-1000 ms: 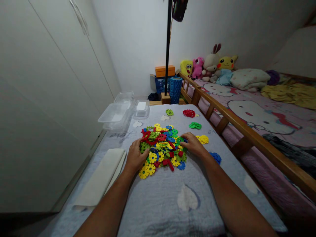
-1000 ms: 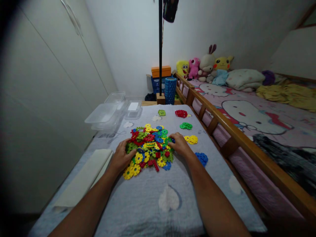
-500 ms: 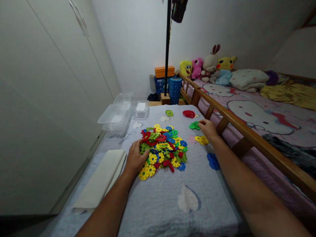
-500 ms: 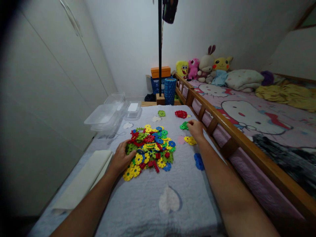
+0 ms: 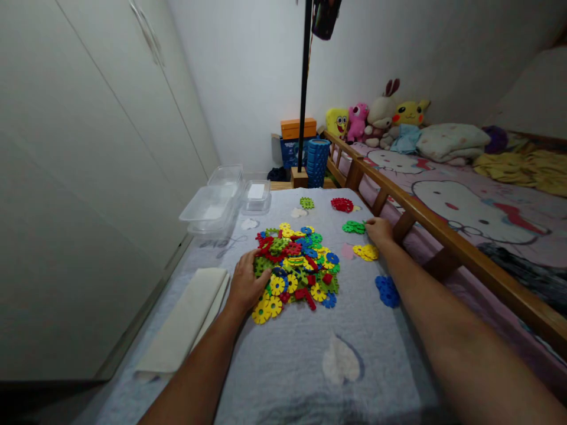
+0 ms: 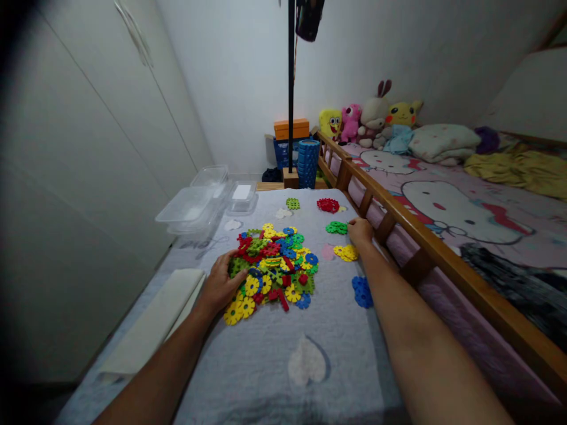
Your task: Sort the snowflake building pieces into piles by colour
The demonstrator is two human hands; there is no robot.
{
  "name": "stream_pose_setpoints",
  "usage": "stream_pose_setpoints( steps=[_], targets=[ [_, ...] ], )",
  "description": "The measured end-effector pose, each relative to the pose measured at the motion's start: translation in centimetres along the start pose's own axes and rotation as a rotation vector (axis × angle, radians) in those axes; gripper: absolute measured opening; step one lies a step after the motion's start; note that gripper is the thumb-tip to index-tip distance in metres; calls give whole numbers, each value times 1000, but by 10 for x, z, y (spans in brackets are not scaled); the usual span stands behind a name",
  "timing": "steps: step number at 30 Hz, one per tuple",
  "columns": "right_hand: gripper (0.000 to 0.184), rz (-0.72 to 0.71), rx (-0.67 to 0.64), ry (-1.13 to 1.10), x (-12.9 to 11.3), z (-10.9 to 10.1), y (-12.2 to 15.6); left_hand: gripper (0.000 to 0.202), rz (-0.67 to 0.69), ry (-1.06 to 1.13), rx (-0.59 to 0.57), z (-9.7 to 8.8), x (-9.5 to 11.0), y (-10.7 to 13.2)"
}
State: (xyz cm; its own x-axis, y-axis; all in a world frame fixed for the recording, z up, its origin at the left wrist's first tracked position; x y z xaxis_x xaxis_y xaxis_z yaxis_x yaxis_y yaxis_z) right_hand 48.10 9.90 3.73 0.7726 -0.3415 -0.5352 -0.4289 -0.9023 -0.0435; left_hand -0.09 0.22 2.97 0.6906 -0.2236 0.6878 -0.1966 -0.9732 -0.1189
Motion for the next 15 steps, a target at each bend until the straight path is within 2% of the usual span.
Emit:
stream_pose_setpoints(
  steps=[4, 8, 10, 12, 15],
  targets=[
    [31, -48, 1, -43, -15, -2, 12, 51, 6, 0, 7, 1, 0, 0],
    [32, -193, -31, -167, -55, 8, 30, 51, 6, -3, 14, 1, -1, -1],
    [29, -289, -141, -202, -85, 27, 42, 51, 3, -3, 14, 1, -1, -1],
    [26, -392, -311, -180, -116, 55, 56, 50, 4, 1, 15, 0, -1, 0],
    [26, -480, -410, -98, -146, 84, 72, 49, 7, 9, 13, 0, 0, 0]
  ],
)
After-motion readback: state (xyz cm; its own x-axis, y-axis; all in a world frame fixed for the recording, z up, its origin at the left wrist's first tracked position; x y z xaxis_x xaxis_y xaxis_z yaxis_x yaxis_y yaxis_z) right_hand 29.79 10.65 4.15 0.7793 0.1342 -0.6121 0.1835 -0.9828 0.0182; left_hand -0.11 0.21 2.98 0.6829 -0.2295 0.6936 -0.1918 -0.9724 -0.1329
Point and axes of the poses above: each hand's wrist, its own y-axis away from the middle knuckle, its own z-axis out of the palm, x = y × z, the point moved 9 cm from there along -y, towards the middle knuckle, and after that the axes turned 13 degrees about -x, right-handed, at the moved point
